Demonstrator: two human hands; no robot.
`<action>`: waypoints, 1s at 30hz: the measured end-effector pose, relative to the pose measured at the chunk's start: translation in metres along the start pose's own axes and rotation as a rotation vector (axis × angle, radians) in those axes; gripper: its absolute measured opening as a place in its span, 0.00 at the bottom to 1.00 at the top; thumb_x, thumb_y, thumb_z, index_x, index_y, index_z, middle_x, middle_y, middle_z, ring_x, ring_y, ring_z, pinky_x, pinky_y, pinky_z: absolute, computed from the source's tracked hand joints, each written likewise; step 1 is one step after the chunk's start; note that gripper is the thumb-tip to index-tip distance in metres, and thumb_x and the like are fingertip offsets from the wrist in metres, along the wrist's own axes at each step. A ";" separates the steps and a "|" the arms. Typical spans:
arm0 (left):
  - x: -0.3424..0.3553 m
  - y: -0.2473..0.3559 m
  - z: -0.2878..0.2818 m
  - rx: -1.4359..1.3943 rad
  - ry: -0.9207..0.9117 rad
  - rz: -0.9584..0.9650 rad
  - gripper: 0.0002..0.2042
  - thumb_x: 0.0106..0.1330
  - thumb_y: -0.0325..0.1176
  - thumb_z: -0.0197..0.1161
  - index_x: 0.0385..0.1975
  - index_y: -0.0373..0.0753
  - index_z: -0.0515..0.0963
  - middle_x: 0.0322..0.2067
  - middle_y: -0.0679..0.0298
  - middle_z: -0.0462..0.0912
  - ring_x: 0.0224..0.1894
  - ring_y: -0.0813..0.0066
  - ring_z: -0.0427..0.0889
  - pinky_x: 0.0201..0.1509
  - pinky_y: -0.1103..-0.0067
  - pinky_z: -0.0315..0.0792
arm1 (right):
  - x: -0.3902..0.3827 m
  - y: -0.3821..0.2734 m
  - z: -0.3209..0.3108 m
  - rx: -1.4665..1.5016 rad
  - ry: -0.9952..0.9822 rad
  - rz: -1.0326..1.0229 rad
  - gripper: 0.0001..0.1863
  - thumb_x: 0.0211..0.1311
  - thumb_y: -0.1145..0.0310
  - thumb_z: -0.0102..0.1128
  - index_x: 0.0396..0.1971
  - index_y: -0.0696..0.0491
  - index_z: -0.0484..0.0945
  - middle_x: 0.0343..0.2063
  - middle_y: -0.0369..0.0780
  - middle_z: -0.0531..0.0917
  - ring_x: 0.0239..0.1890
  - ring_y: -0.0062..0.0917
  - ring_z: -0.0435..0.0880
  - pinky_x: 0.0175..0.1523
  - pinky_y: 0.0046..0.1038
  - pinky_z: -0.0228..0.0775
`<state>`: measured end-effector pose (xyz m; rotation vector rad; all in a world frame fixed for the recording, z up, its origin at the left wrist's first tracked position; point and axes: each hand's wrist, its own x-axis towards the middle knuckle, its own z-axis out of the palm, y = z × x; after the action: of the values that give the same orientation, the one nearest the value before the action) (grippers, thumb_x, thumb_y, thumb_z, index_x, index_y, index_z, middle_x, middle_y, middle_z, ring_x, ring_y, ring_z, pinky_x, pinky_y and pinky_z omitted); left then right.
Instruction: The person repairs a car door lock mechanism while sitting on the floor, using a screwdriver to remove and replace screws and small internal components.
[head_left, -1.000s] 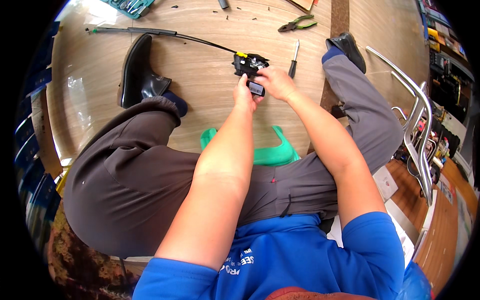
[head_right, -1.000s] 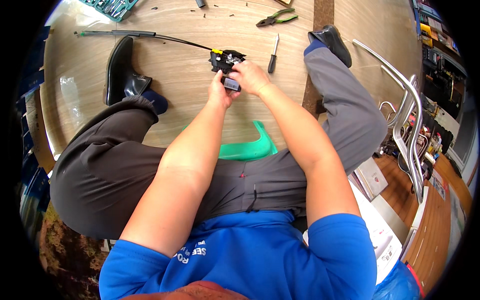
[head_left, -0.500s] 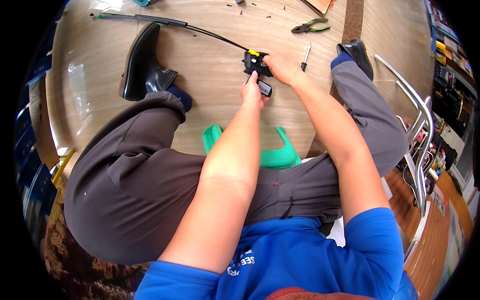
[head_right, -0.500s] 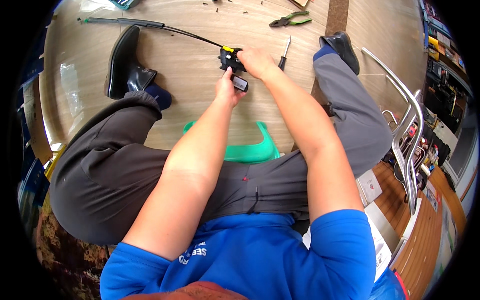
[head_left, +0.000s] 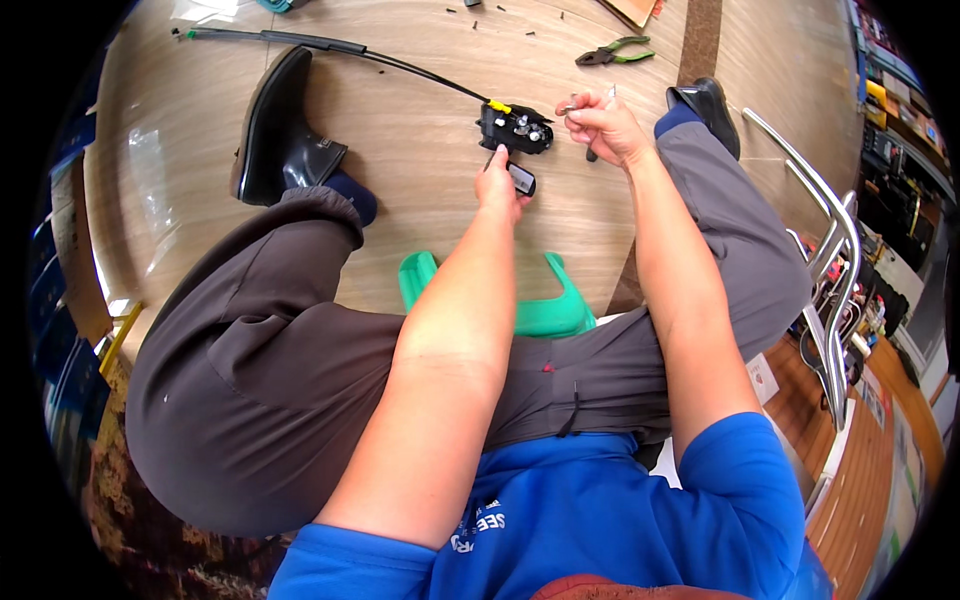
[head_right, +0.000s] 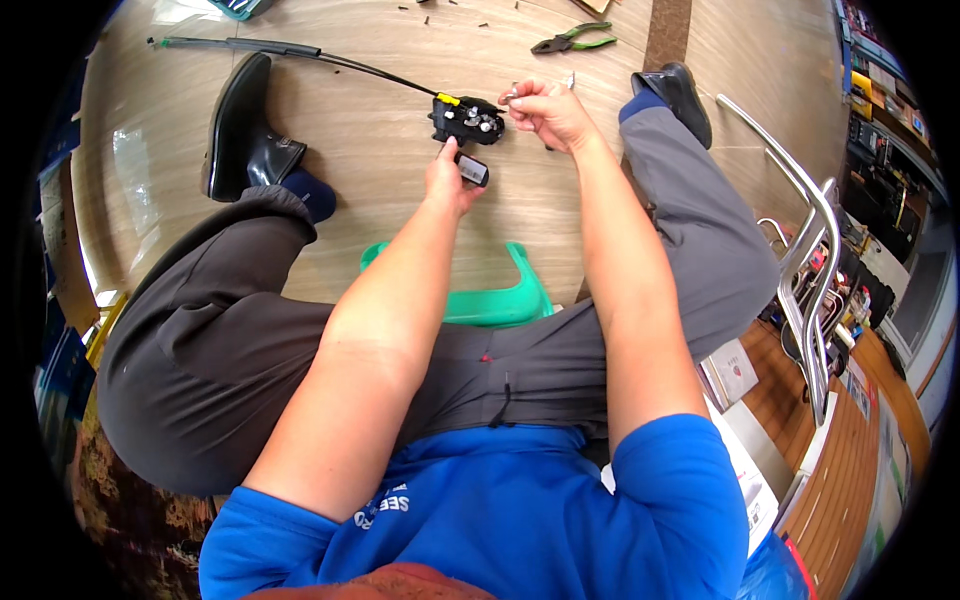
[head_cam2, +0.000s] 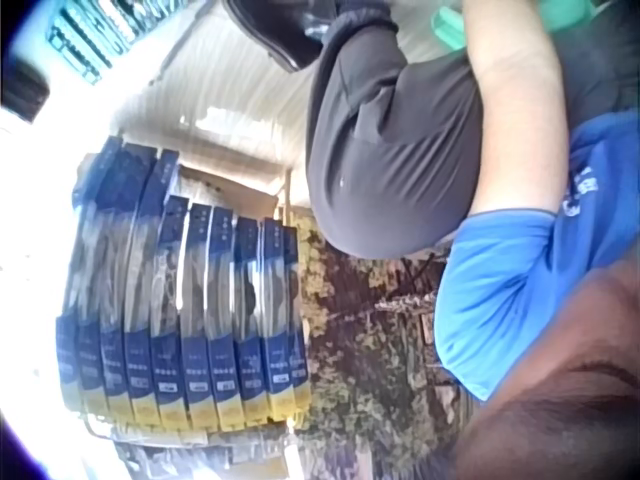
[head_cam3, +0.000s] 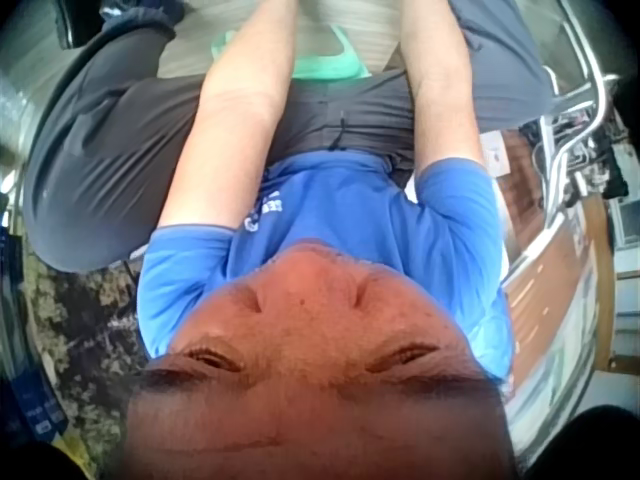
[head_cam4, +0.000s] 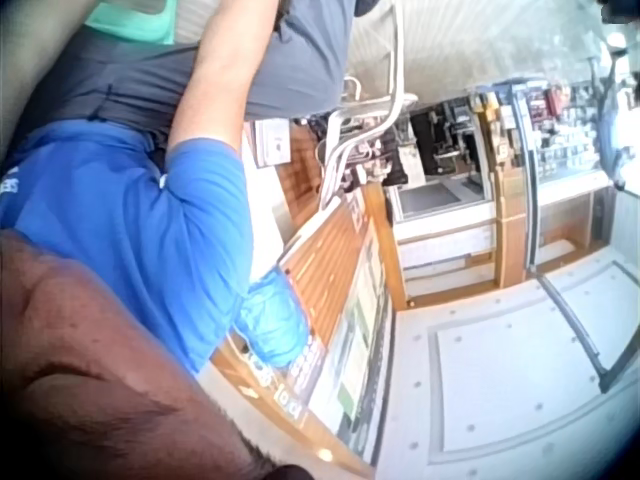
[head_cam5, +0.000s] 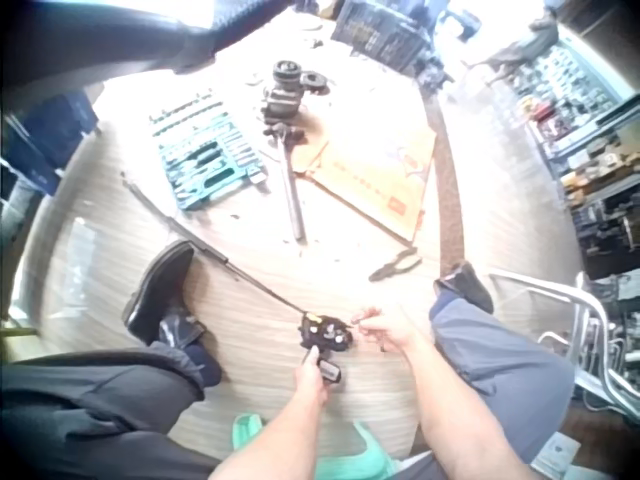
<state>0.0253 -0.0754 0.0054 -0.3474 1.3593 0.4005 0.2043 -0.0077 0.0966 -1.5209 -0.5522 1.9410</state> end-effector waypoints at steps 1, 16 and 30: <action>0.001 -0.001 0.000 -0.002 -0.004 -0.006 0.19 0.65 0.57 0.58 0.40 0.46 0.74 0.33 0.64 0.79 0.37 0.62 0.76 0.44 0.54 0.69 | -0.007 0.000 -0.001 0.258 -0.114 -0.057 0.06 0.56 0.80 0.61 0.32 0.53 0.80 0.35 0.42 0.83 0.29 0.20 0.78 0.29 0.20 0.67; -0.010 0.000 -0.002 0.127 -0.128 0.045 0.19 0.64 0.59 0.59 0.38 0.48 0.74 0.32 0.65 0.80 0.36 0.65 0.78 0.41 0.58 0.72 | -0.002 -0.055 0.017 0.613 -0.242 -0.366 0.19 0.64 0.46 0.59 0.30 0.48 0.74 0.24 0.31 0.68 0.28 0.19 0.63 0.31 0.19 0.57; -0.013 0.004 -0.001 -0.027 -0.354 -0.013 0.35 0.65 0.73 0.35 0.46 0.48 0.75 0.41 0.64 0.81 0.43 0.64 0.79 0.47 0.56 0.69 | -0.003 0.019 0.001 0.556 0.077 -0.046 0.28 0.73 0.46 0.43 0.51 0.58 0.75 0.40 0.43 0.81 0.45 0.34 0.80 0.48 0.35 0.75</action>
<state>0.0202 -0.0735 0.0181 -0.2911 1.0064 0.4468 0.2001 -0.0232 0.0865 -1.2023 -0.0018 1.7909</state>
